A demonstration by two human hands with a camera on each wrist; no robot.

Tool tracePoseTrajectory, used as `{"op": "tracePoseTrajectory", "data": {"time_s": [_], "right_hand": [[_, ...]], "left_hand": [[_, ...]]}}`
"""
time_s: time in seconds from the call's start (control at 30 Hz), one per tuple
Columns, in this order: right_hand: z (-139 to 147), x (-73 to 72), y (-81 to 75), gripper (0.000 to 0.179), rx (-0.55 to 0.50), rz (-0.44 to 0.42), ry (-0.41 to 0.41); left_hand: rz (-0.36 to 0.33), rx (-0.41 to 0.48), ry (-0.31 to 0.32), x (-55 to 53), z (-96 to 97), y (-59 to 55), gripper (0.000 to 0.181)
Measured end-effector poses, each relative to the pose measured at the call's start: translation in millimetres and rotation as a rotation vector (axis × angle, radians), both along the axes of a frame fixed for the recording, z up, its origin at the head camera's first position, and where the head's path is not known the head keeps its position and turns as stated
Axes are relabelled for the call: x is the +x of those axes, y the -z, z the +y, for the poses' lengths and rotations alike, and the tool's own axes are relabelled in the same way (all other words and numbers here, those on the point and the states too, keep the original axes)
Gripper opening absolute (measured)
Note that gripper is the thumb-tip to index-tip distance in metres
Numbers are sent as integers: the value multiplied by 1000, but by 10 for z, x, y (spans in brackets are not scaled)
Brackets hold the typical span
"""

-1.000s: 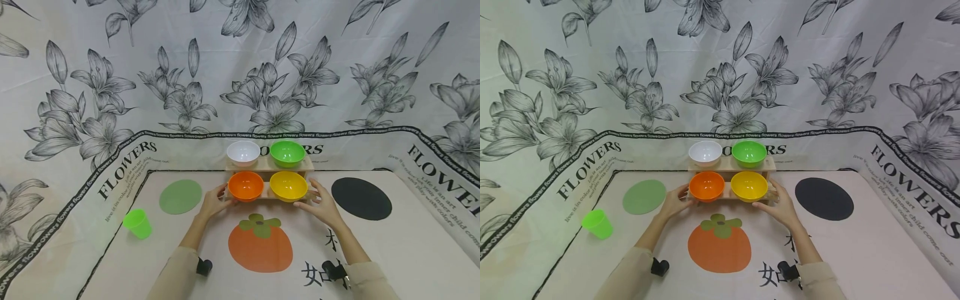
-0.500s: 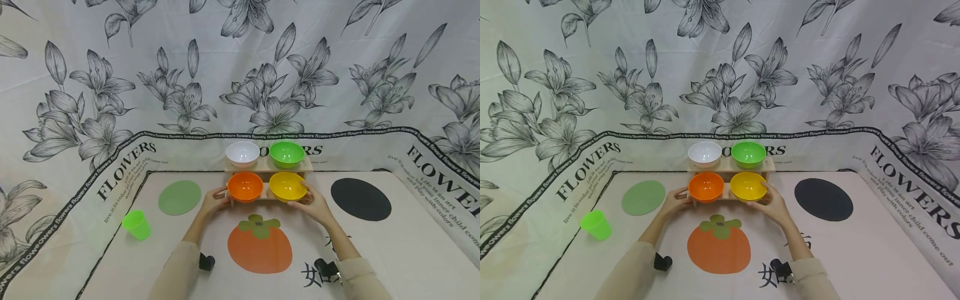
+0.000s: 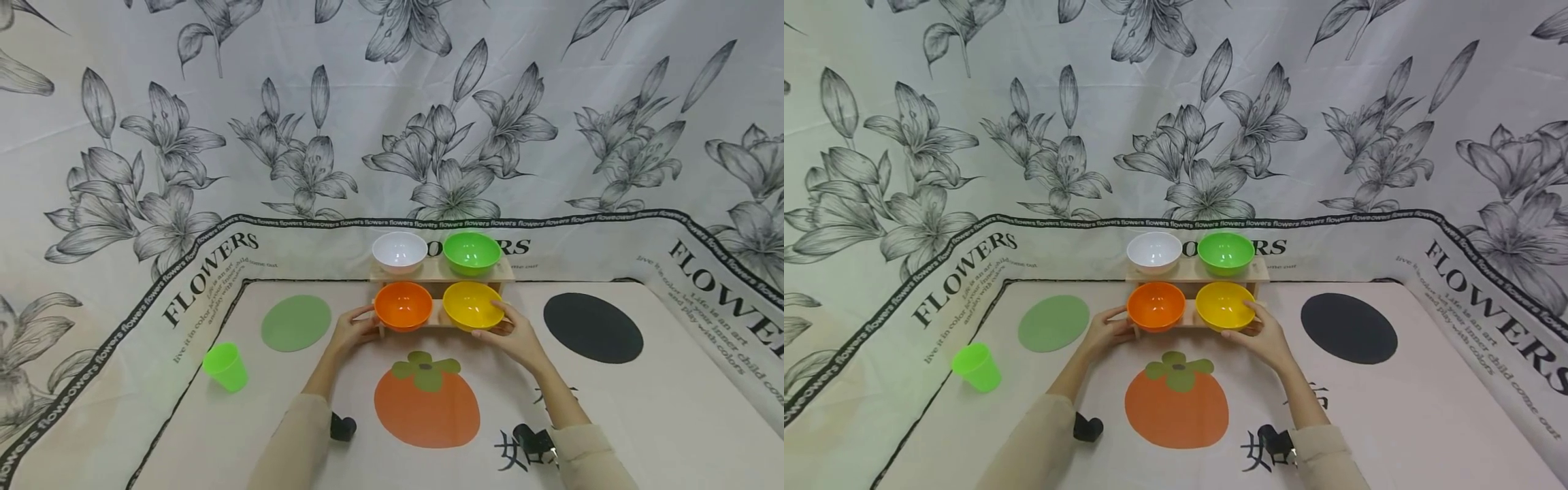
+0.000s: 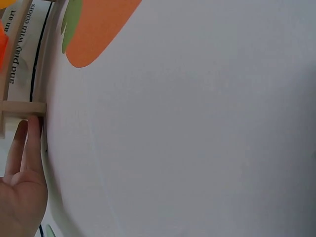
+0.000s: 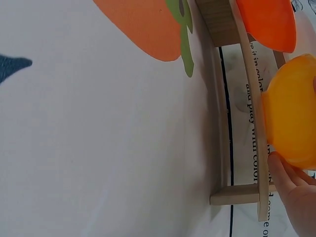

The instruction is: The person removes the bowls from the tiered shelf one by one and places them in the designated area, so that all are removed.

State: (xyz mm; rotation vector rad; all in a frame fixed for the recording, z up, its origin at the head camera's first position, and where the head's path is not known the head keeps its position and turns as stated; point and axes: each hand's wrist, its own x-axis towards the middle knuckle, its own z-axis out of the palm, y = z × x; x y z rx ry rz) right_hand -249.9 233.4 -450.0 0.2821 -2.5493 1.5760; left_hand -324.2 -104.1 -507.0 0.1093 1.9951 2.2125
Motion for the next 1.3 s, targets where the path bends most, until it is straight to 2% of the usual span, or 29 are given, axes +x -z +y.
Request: {"op": "tracePoseTrajectory", "data": {"time_s": [0.27, 0.67, 0.8, 1.0, 1.2, 1.3], "right_hand": [[-3, 128, -38, 85, -3, -19, 1], [40, 458, 32, 84, -43, -25, -101], [6, 541, 56, 84, -77, -55, -148], [-86, 592, 106, 84, -143, -91, -237], [-248, 597, 192, 85, -191, -122, -341], [-342, 581, 232, 84, -210, -122, -405]], "left_hand": [[11, -1, -3, 23, 8, -18, 43], [2, 7, 2, 25, 4, -15, 42], [-2, -2, -2, 23, 2, -9, 42], [-5, 10, 1, 35, 3, -16, 43], [-22, 40, 53, 113, -11, -150, 46], [-21, 42, 58, 113, -14, -144, 46]]}}
